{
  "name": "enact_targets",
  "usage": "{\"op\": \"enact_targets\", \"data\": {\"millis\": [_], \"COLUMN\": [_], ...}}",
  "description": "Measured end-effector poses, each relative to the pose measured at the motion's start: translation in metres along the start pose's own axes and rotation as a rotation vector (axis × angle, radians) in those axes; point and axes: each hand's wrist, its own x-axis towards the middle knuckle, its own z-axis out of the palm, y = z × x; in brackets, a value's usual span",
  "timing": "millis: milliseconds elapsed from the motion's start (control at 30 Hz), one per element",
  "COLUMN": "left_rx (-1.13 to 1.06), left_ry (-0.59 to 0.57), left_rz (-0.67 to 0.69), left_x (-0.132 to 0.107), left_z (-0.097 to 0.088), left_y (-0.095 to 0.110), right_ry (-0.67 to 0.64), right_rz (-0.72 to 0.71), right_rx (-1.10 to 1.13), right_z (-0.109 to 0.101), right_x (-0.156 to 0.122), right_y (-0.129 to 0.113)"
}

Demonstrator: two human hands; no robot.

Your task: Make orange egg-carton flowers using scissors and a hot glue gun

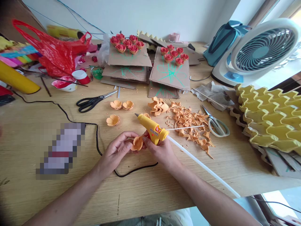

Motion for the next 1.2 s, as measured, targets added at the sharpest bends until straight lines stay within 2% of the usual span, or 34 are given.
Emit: {"op": "enact_targets", "data": {"millis": [300, 467, 600, 800, 867, 1067, 1200], "left_rx": [0.104, 0.33, 0.41, 0.668, 0.718, 0.73, 0.706], "left_ry": [-0.001, 0.034, 0.016, 0.117, 0.163, 0.225, 0.245], "left_rz": [-0.054, 0.067, 0.138, 0.221, 0.222, 0.193, 0.187], "left_x": [0.001, -0.001, -0.003, -0.004, -0.004, -0.006, -0.007], "left_z": [-0.007, -0.004, -0.003, -0.004, -0.004, -0.003, -0.002], "left_y": [0.001, 0.0, -0.001, -0.004, -0.005, -0.008, -0.012], "right_ry": [-0.033, 0.005, -0.001, 0.017, -0.022, -0.246, -0.318], "right_rz": [-0.012, -0.049, -0.091, -0.118, -0.102, -0.031, -0.07], "right_rx": [-0.23, -0.402, -0.492, -0.475, -0.459, -0.428, -0.46], "right_z": [-0.004, -0.005, -0.004, -0.01, -0.016, -0.031, -0.031], "right_x": [0.001, 0.001, 0.001, 0.001, -0.001, -0.002, 0.001], "right_y": [0.009, 0.008, 0.008, 0.005, 0.001, -0.003, -0.004]}}
